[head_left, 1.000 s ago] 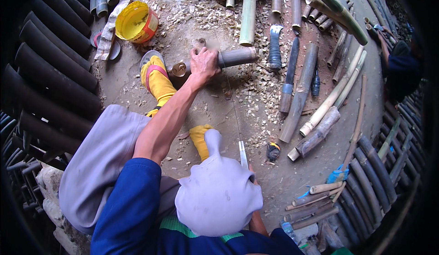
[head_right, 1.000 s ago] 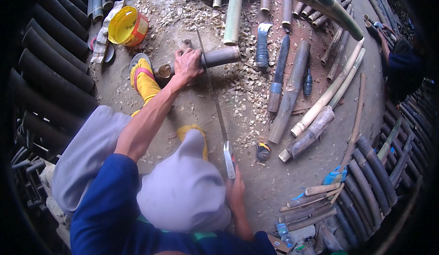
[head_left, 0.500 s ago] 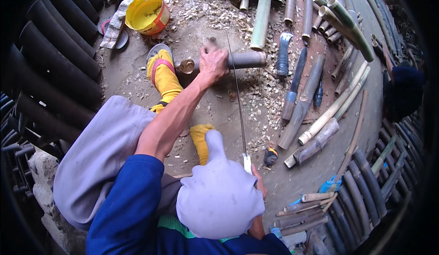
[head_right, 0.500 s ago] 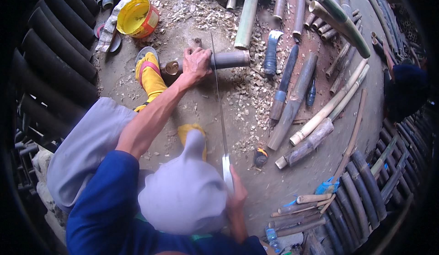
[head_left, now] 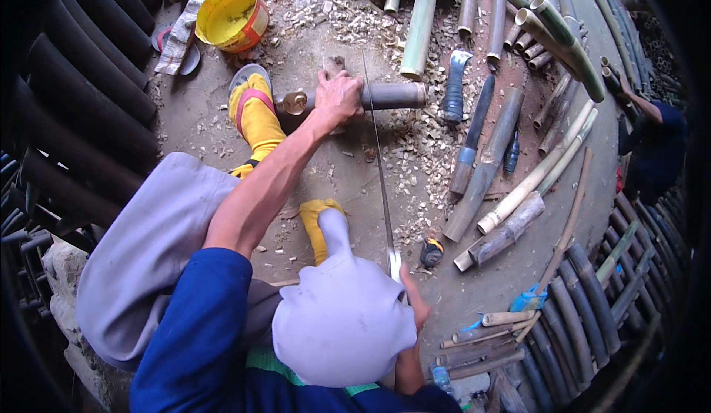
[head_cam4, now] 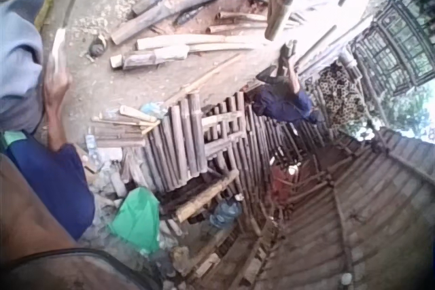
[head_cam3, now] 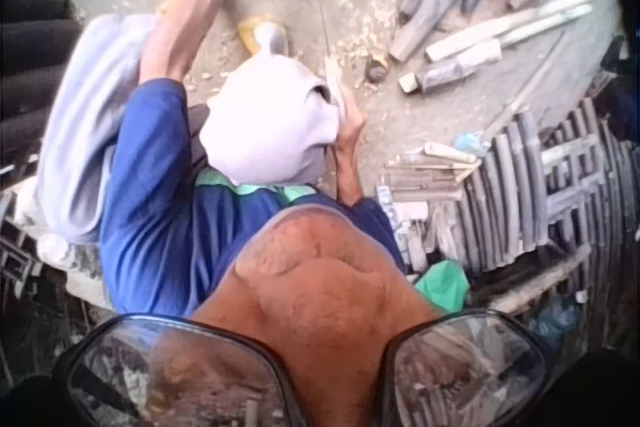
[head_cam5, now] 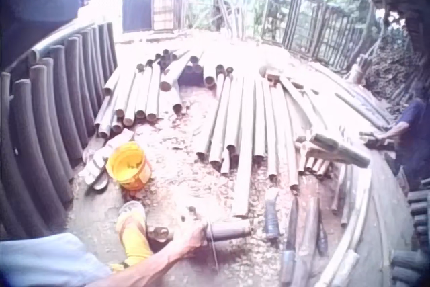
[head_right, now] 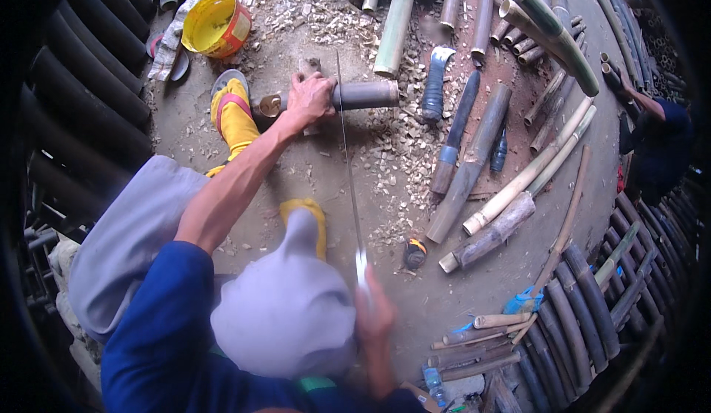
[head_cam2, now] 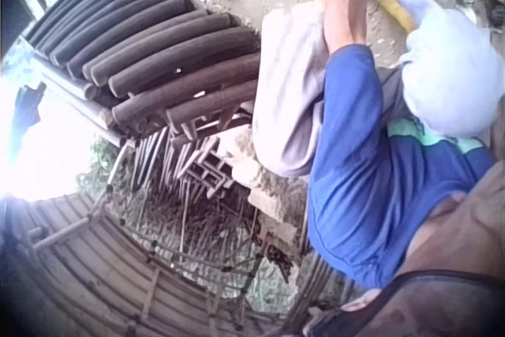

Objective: The person sits on the ground and uses a hand saw to cut a piece of bamboo. They then use a knife to mark and measure the bamboo with a tape measure. Finally, they use a hammer and chisel to split the bamboo and a file to smooth the edges.

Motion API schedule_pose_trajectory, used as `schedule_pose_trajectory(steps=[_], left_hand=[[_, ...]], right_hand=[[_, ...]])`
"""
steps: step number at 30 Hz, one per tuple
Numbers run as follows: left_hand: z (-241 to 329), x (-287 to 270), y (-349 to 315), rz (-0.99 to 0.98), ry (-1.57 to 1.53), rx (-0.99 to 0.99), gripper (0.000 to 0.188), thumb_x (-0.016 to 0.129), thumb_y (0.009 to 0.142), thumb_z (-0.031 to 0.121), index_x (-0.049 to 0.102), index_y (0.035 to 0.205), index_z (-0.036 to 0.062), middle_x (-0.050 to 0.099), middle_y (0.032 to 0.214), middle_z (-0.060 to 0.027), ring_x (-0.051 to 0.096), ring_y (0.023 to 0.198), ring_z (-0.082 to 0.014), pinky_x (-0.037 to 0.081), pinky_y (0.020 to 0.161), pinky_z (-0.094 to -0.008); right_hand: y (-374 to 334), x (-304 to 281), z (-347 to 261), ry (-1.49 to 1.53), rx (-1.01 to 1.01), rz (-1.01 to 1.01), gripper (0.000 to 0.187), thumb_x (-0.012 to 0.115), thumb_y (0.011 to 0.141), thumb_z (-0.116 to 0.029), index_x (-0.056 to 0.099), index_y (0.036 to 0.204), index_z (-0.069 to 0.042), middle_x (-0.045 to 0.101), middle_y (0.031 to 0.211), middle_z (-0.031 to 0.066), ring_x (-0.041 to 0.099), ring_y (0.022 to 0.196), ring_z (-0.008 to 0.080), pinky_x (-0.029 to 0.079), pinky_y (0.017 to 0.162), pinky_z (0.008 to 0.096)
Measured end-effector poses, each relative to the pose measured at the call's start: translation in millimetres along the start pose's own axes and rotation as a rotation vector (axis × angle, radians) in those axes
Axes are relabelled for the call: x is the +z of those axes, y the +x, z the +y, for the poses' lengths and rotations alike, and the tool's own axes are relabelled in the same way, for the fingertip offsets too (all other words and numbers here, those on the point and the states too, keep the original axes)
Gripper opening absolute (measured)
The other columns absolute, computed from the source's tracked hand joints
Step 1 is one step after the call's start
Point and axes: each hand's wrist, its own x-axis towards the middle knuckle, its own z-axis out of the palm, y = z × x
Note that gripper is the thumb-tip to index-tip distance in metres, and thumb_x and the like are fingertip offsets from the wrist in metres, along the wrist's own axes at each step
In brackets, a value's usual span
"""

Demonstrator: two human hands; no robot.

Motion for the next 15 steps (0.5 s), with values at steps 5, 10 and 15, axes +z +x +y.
schedule_pose_trajectory(steps=[5,10,15], left_hand=[[-3,-1,2,-0.038,0.006,-0.027,0.041,0.079,0.061,0.030,0.061,0.094,0.0126,0.066,0.089,-0.0068,0.057,0.104,-0.0230,0.035,0.090,-0.0518],[-4,-2,1,-0.068,0.023,-0.033,0.035,0.078,0.062,0.032,0.065,0.088,0.0128,0.067,0.086,-0.0056,0.059,0.101,-0.0215,0.034,0.092,-0.0542],[-5,2,0,-0.022,0.032,0.028,0.035,0.078,0.061,0.031,0.065,0.088,0.0124,0.067,0.085,-0.0055,0.059,0.101,-0.0219,0.033,0.092,-0.0541]], right_hand=[[81,50,-1,0.088,0.047,0.002,0.038,0.060,0.086,-0.003,0.058,0.124,0.000,0.066,0.108,0.0199,0.069,0.082,0.0292,0.053,0.071,0.0344],[-11,-6,1,-0.043,0.088,-0.068,0.037,0.059,0.086,-0.003,0.057,0.123,0.002,0.065,0.107,0.0226,0.068,0.090,0.0315,0.054,0.072,0.0362],[78,41,-1,0.091,0.080,-0.016,0.040,0.060,0.087,-0.003,0.055,0.126,0.001,0.067,0.102,0.0219,0.069,0.079,0.0295,0.053,0.066,0.0356]])
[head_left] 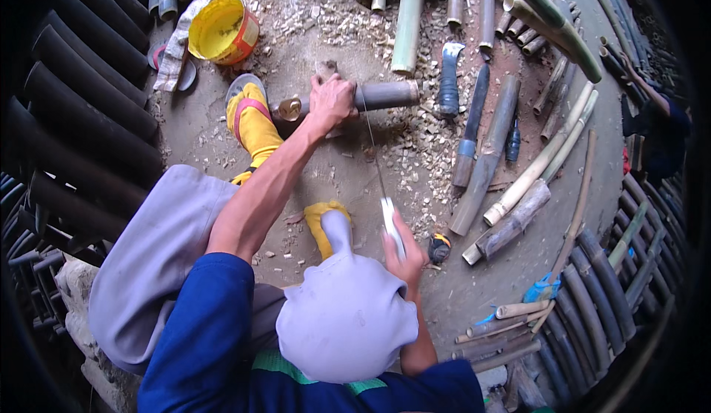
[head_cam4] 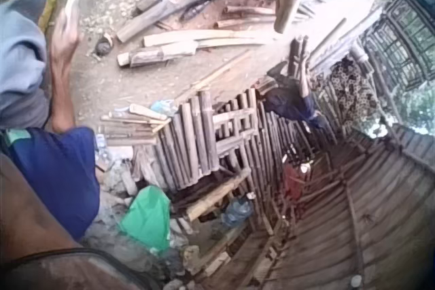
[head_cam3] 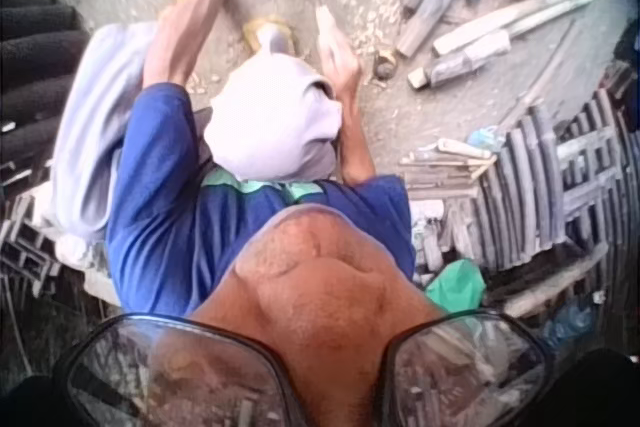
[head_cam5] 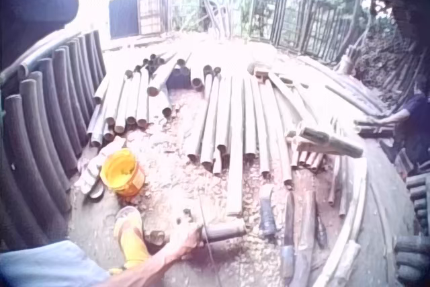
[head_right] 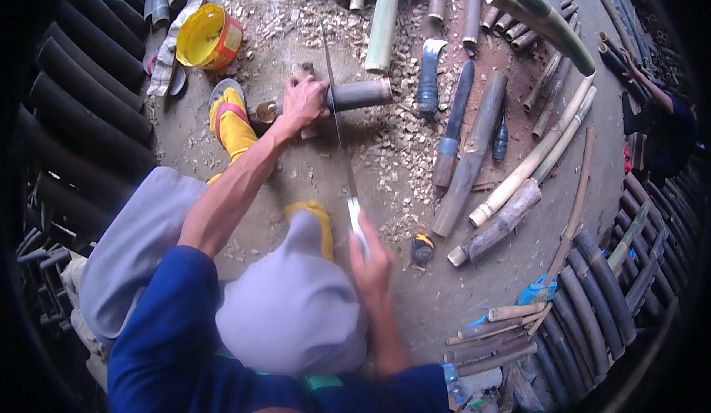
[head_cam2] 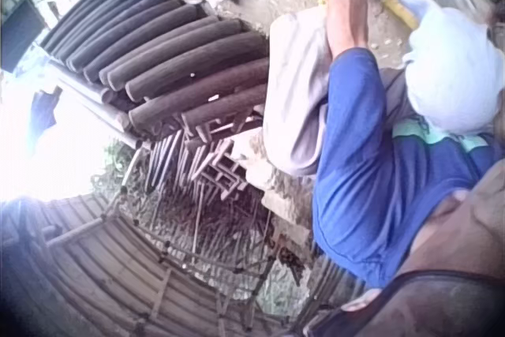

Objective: The person sits on the ground and uses a hand saw to cut a piece of bamboo. They then use a knife to mark and measure the bamboo with a tape measure. Finally, they use a hammer and chisel to split the bamboo and a file to smooth the edges.

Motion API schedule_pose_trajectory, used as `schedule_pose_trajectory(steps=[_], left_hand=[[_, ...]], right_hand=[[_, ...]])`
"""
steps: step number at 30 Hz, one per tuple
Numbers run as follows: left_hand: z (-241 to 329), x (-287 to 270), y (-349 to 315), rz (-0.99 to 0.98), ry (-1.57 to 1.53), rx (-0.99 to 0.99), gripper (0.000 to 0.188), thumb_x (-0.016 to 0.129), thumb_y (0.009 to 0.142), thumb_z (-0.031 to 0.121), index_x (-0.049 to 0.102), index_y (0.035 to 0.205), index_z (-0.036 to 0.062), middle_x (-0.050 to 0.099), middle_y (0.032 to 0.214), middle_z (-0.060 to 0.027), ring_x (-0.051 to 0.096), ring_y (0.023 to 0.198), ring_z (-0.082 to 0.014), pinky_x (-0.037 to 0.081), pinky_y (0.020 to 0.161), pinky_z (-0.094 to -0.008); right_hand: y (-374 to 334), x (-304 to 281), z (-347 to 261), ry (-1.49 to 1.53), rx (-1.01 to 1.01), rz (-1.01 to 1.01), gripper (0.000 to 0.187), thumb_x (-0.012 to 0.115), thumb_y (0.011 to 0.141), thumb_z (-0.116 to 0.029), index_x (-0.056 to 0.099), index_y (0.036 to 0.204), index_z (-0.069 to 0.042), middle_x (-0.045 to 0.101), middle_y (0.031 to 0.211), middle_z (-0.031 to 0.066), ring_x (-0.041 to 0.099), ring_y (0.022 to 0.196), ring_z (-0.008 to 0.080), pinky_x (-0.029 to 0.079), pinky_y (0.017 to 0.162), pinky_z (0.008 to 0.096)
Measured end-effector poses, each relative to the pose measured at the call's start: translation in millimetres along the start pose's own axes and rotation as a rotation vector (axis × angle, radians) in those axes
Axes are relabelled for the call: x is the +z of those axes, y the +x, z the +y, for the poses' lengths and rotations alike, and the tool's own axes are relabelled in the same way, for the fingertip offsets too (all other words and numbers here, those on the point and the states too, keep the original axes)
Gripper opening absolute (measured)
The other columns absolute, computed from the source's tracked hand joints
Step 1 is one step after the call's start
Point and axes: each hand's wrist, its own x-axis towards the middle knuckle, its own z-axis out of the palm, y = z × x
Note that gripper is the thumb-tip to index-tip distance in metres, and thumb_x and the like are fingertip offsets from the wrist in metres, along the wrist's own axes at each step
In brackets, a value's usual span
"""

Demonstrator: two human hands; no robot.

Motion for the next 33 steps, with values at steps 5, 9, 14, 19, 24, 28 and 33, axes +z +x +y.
schedule_pose_trajectory(steps=[5,9,14,19,24,28,33], left_hand=[[-11,8,-8,-0.026,-0.006,-0.051,0.037,0.078,0.060,0.033,0.065,0.088,0.0127,0.067,0.087,-0.0043,0.059,0.102,-0.0212,0.034,0.092,-0.0534],[3,-5,2,-0.024,-0.002,-0.056,0.036,0.078,0.061,0.033,0.064,0.088,0.0127,0.067,0.088,-0.0047,0.059,0.102,-0.0216,0.034,0.093,-0.0527],[5,-10,3,-0.051,-0.025,-0.076,0.038,0.079,0.061,0.030,0.064,0.091,0.0119,0.067,0.089,-0.0072,0.058,0.104,-0.0230,0.035,0.094,-0.0526],[-6,-3,2,-0.034,0.009,-0.048,0.036,0.076,0.064,0.031,0.064,0.093,0.0126,0.066,0.088,-0.0072,0.060,0.100,-0.0229,0.036,0.088,-0.0511],[1,-3,9,-0.023,0.030,-0.043,0.038,0.078,0.064,0.033,0.063,0.092,0.0129,0.065,0.086,-0.0065,0.059,0.098,-0.0225,0.036,0.087,-0.0498],[0,-3,3,0.002,0.020,-0.060,0.037,0.079,0.064,0.033,0.064,0.092,0.0142,0.065,0.087,-0.0047,0.059,0.100,-0.0208,0.035,0.087,-0.0490],[-1,-11,2,-0.023,0.021,-0.074,0.036,0.078,0.064,0.034,0.065,0.092,0.0150,0.067,0.087,-0.0039,0.059,0.101,-0.0201,0.034,0.089,-0.0502]], right_hand=[[10,17,5,-0.026,-0.022,-0.032,0.041,0.060,0.086,-0.003,0.055,0.127,-0.002,0.067,0.097,0.0223,0.068,0.072,0.0272,0.052,0.063,0.0348],[-112,-38,31,-0.195,-0.003,-0.009,0.040,0.060,0.086,-0.005,0.055,0.125,0.002,0.067,0.101,0.0242,0.069,0.083,0.0305,0.053,0.072,0.0361],[-105,-29,30,-0.004,0.244,-0.004,0.038,0.061,0.085,-0.004,0.057,0.122,0.004,0.064,0.108,0.0257,0.067,0.094,0.0321,0.053,0.078,0.0368],[-98,-61,-10,-0.103,0.199,-0.105,0.037,0.062,0.084,-0.005,0.059,0.120,0.004,0.065,0.108,0.0228,0.066,0.096,0.0328,0.053,0.080,0.0375],[-83,-48,3,-0.031,0.101,-0.003,0.035,0.060,0.086,-0.005,0.058,0.120,0.005,0.065,0.109,0.0221,0.067,0.096,0.0302,0.052,0.082,0.0344],[46,27,4,0.023,-0.043,0.011,0.042,0.061,0.088,-0.007,0.055,0.129,-0.008,0.068,0.097,0.0202,0.069,0.078,0.0250,0.053,0.067,0.0344],[-18,6,42,0.014,-0.033,-0.010,0.039,0.059,0.088,-0.004,0.055,0.127,-0.002,0.065,0.108,0.0223,0.069,0.087,0.0277,0.054,0.070,0.0359]])
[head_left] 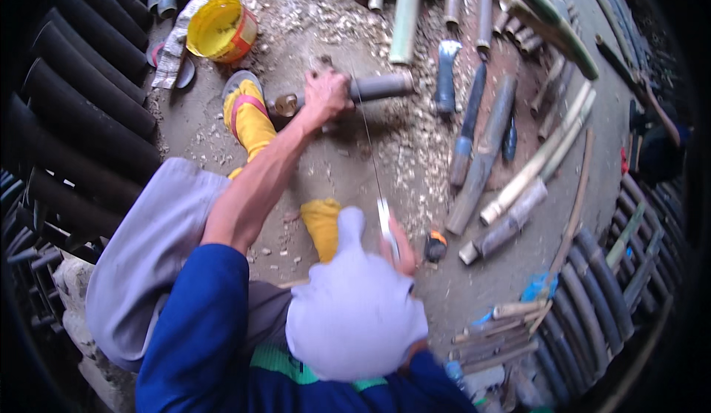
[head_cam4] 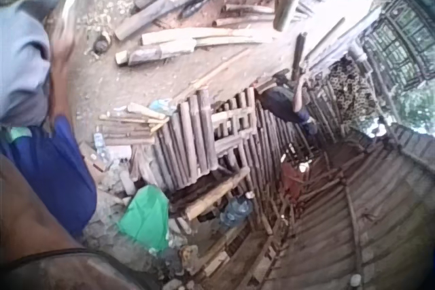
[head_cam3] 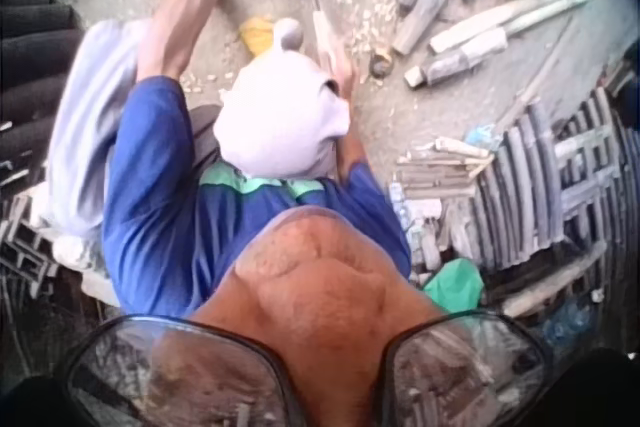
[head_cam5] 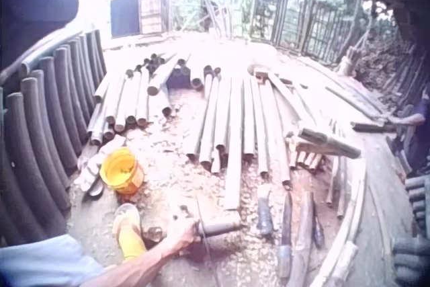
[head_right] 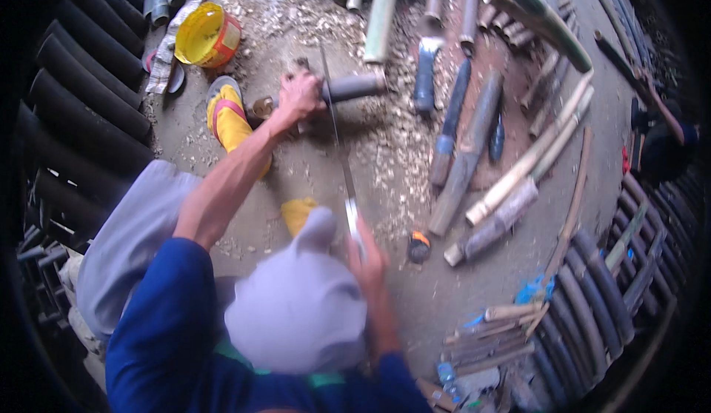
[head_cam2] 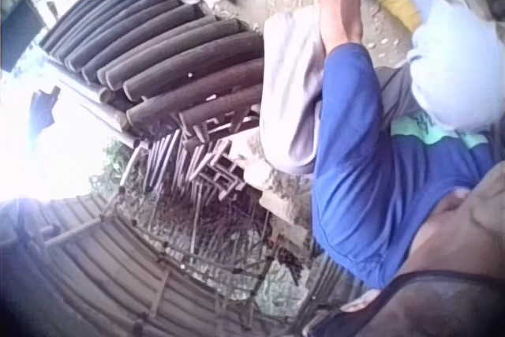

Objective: The person sits on the ground and uses a hand saw to cut a piece of bamboo. They then use a knife to mark and measure the bamboo with a tape measure. Finally, they use a hammer and chisel to split the bamboo and a file to smooth the edges.

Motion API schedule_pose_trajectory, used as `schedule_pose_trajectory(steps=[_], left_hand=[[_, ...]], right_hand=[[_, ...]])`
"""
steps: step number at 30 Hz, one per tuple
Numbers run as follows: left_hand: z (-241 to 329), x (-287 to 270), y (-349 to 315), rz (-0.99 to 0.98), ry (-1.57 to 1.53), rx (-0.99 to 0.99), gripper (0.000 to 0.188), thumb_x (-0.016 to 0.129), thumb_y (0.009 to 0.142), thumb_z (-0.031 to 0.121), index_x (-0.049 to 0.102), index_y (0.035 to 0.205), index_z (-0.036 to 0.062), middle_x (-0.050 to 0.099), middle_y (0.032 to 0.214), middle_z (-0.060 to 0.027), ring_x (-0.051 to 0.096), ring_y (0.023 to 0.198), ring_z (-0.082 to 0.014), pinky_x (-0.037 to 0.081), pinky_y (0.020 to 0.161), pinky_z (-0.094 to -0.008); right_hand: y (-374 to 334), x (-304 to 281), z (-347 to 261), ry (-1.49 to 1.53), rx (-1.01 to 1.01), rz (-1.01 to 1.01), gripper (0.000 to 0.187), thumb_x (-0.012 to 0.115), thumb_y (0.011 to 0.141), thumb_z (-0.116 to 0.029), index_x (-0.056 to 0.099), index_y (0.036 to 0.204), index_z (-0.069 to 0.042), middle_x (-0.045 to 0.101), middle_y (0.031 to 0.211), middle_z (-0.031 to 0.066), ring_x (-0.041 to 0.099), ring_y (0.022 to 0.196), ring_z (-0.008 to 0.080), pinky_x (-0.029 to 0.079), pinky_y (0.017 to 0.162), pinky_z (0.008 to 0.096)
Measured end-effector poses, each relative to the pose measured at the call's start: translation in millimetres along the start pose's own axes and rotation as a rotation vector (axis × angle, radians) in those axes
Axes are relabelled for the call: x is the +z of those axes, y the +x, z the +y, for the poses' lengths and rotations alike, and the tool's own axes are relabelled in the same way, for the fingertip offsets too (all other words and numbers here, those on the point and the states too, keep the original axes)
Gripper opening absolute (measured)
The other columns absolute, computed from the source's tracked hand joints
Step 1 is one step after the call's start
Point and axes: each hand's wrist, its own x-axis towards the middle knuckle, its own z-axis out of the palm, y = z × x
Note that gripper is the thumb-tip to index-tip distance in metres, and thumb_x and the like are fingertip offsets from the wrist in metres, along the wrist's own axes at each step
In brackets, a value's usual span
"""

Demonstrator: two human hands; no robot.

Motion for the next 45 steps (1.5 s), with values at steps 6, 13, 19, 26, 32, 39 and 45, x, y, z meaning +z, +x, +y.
schedule_pose_trajectory(steps=[6,13,19,26,32,39,45], left_hand=[[3,1,2,-0.032,-0.024,0.002,0.035,0.076,0.062,0.029,0.065,0.091,0.0140,0.068,0.087,-0.0050,0.059,0.102,-0.0204,0.033,0.091,-0.0517],[2,-6,2,-0.089,-0.038,0.009,0.043,0.079,0.062,0.029,0.062,0.098,0.0133,0.066,0.089,-0.0063,0.056,0.104,-0.0227,0.035,0.090,-0.0511],[3,-3,2,-0.089,-0.035,-0.013,0.040,0.078,0.061,0.030,0.063,0.095,0.0133,0.066,0.088,-0.0069,0.058,0.102,-0.0226,0.034,0.091,-0.0511],[-2,8,5,-0.008,-0.044,0.016,0.039,0.078,0.060,0.034,0.066,0.091,0.0130,0.067,0.085,-0.0060,0.058,0.102,-0.0219,0.034,0.090,-0.0520],[1,-1,5,-0.080,-0.052,-0.011,0.036,0.078,0.060,0.031,0.066,0.090,0.0139,0.067,0.086,-0.0054,0.058,0.102,-0.0209,0.034,0.090,-0.0513],[-3,1,2,-0.094,-0.040,-0.010,0.041,0.076,0.061,0.029,0.063,0.097,0.0149,0.065,0.086,-0.0058,0.058,0.100,-0.0217,0.035,0.090,-0.0499],[2,-6,3,-0.103,-0.058,-0.008,0.041,0.074,0.061,0.028,0.062,0.097,0.0128,0.065,0.086,-0.0072,0.058,0.101,-0.0226,0.034,0.092,-0.0511]], right_hand=[[-55,-26,-7,-0.130,0.115,-0.007,0.036,0.062,0.086,-0.004,0.059,0.122,-0.001,0.066,0.106,0.0217,0.069,0.088,0.0241,0.055,0.071,0.0342],[51,19,-33,-0.037,0.059,-0.004,0.042,0.063,0.087,-0.008,0.054,0.128,-0.003,0.066,0.103,0.0208,0.069,0.085,0.0213,0.053,0.069,0.0319],[-28,-4,35,-0.003,-0.043,-0.006,0.041,0.061,0.087,-0.006,0.054,0.127,0.000,0.065,0.108,0.0216,0.068,0.089,0.0219,0.053,0.073,0.0322],[71,26,-33,0.067,0.054,-0.012,0.041,0.060,0.088,-0.006,0.055,0.128,-0.005,0.066,0.106,0.0203,0.068,0.079,0.0231,0.053,0.067,0.0336],[-10,-10,15,0.026,0.027,-0.030,0.043,0.060,0.087,-0.004,0.054,0.130,-0.006,0.067,0.107,0.0181,0.068,0.081,0.0209,0.053,0.068,0.0313],[86,29,-32,0.070,-0.060,0.002,0.043,0.059,0.087,-0.002,0.052,0.130,-0.002,0.066,0.110,0.0192,0.068,0.083,0.0199,0.053,0.069,0.0297],[-46,-21,27,-0.037,0.068,-0.065,0.036,0.060,0.086,-0.002,0.058,0.122,0.003,0.067,0.101,0.0230,0.070,0.077,0.0250,0.055,0.065,0.0316]])
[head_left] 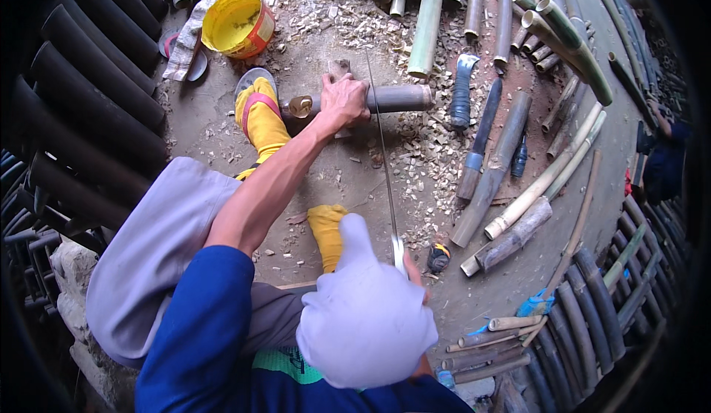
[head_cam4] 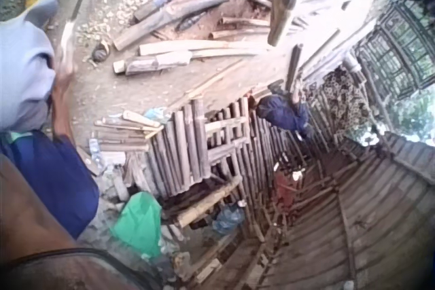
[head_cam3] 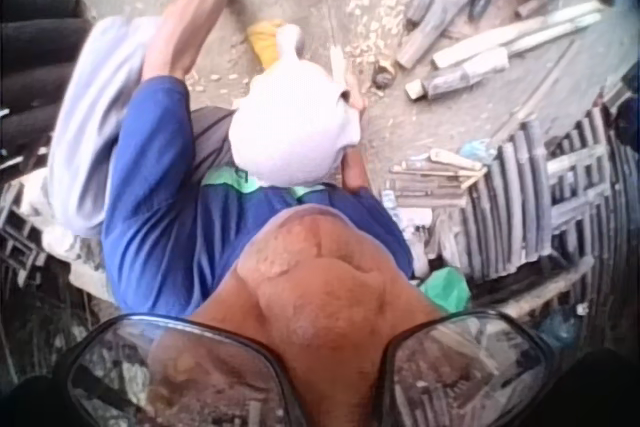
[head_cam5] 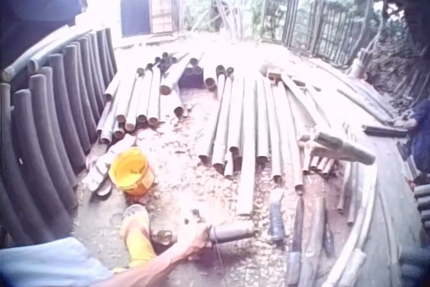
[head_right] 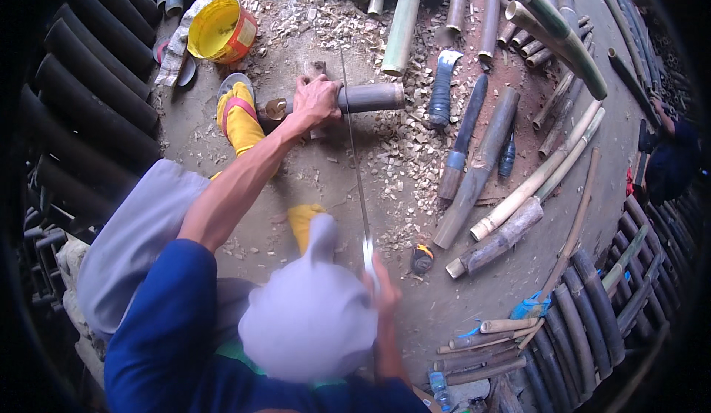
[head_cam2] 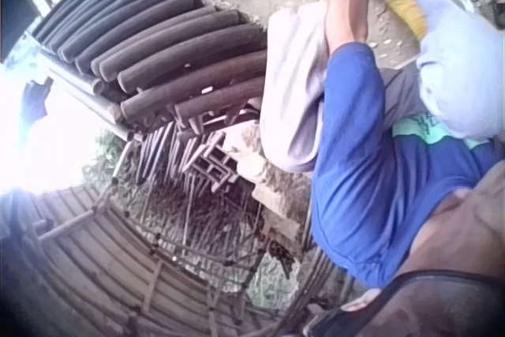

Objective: The person sits on the ground and uses a hand saw to cut a piece of bamboo. They then use a knife to mark and measure the bamboo with a tape measure. Finally, they use a hammer and chisel to split the bamboo and a file to smooth the edges.

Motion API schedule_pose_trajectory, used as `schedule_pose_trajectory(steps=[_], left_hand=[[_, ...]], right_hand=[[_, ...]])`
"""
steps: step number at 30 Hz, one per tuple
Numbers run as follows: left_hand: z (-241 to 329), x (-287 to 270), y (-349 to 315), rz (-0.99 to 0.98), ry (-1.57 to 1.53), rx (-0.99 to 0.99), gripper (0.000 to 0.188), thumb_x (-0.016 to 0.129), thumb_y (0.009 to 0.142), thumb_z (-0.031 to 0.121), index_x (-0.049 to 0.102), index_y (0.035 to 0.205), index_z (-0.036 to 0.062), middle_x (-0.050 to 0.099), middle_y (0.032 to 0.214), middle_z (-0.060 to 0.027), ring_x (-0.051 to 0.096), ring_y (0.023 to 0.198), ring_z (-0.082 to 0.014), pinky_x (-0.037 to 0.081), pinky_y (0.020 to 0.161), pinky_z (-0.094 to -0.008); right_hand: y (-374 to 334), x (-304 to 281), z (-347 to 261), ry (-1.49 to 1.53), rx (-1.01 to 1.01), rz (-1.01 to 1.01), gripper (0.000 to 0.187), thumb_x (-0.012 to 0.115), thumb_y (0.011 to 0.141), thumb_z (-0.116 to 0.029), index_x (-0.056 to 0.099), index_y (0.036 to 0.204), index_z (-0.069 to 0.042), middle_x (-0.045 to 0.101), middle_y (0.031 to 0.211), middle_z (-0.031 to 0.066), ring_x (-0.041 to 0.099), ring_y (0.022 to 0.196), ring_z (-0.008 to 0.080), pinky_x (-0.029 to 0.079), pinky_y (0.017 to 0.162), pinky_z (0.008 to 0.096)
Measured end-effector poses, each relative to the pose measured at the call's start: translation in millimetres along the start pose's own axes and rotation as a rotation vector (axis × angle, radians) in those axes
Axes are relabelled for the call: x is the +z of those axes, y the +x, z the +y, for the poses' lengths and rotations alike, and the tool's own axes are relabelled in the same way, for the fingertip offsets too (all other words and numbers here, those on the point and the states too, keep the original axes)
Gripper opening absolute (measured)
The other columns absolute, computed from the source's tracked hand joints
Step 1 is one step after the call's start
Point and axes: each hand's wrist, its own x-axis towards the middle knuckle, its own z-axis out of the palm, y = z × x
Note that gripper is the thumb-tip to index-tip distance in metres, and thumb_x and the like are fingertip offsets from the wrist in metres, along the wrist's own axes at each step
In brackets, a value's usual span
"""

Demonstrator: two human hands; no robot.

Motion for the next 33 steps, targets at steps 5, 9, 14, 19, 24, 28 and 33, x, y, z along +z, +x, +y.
schedule_pose_trajectory(steps=[5,9,14,19,24,28,33], left_hand=[[-4,4,-2,0.023,0.015,-0.006,0.042,0.073,0.059,0.027,0.063,0.098,0.0128,0.065,0.087,-0.0076,0.058,0.102,-0.0229,0.034,0.093,-0.0508],[1,2,1,0.020,-0.006,0.009,0.047,0.075,0.056,0.030,0.063,0.098,0.0124,0.066,0.088,-0.0072,0.058,0.101,-0.0230,0.034,0.092,-0.0507],[-5,5,0,0.031,0.009,0.000,0.052,0.076,0.054,0.032,0.061,0.100,0.0125,0.065,0.090,-0.0074,0.057,0.104,-0.0236,0.033,0.092,-0.0512],[7,-8,-3,-0.005,-0.020,-0.015,0.058,0.075,0.059,0.037,0.058,0.109,0.0135,0.063,0.103,-0.0085,0.055,0.108,-0.0242,0.033,0.092,-0.0522],[35,0,-8,0.351,0.022,0.074,0.086,0.076,0.062,0.046,0.042,0.134,0.0147,0.051,0.127,-0.0091,0.043,0.125,-0.0250,0.023,0.103,-0.0648],[38,33,33,0.086,0.393,0.135,0.086,0.079,0.064,0.045,0.044,0.133,0.0089,0.046,0.130,-0.0122,0.040,0.126,-0.0231,0.027,0.102,-0.0630],[107,-26,-11,0.039,0.145,0.255,0.063,0.076,0.063,0.032,0.054,0.114,0.0014,0.049,0.116,-0.0173,0.048,0.110,-0.0268,0.043,0.090,-0.0474]], right_hand=[[68,22,-25,0.001,-0.188,0.095,0.039,0.061,0.086,-0.002,0.057,0.125,-0.001,0.067,0.105,0.0204,0.070,0.085,0.0252,0.054,0.070,0.0321],[150,42,-66,0.043,-0.159,0.112,0.039,0.060,0.087,-0.002,0.056,0.126,-0.002,0.065,0.111,0.0202,0.067,0.095,0.0252,0.052,0.079,0.0317],[103,25,-29,0.200,-0.115,0.157,0.038,0.064,0.084,-0.001,0.058,0.121,0.003,0.066,0.109,0.0205,0.068,0.092,0.0237,0.054,0.076,0.0321],[2,-39,-14,-0.005,-0.157,0.461,0.039,0.058,0.089,-0.002,0.051,0.128,0.003,0.065,0.099,0.0153,0.060,0.074,0.0135,0.047,0.055,0.0232],[-53,-85,29,-0.102,0.118,0.911,0.037,0.055,0.091,-0.004,0.048,0.126,0.006,0.060,0.115,0.0165,0.061,0.086,0.0181,0.049,0.060,0.0256],[-83,-106,62,-0.354,0.186,1.047,0.036,0.057,0.088,-0.001,0.050,0.123,0.008,0.055,0.122,0.0244,0.059,0.107,0.0332,0.050,0.088,0.0409],[-130,-97,102,-0.451,0.409,0.994,0.037,0.055,0.090,-0.010,0.050,0.125,0.002,0.056,0.120,0.0254,0.058,0.106,0.0400,0.046,0.086,0.0449]])
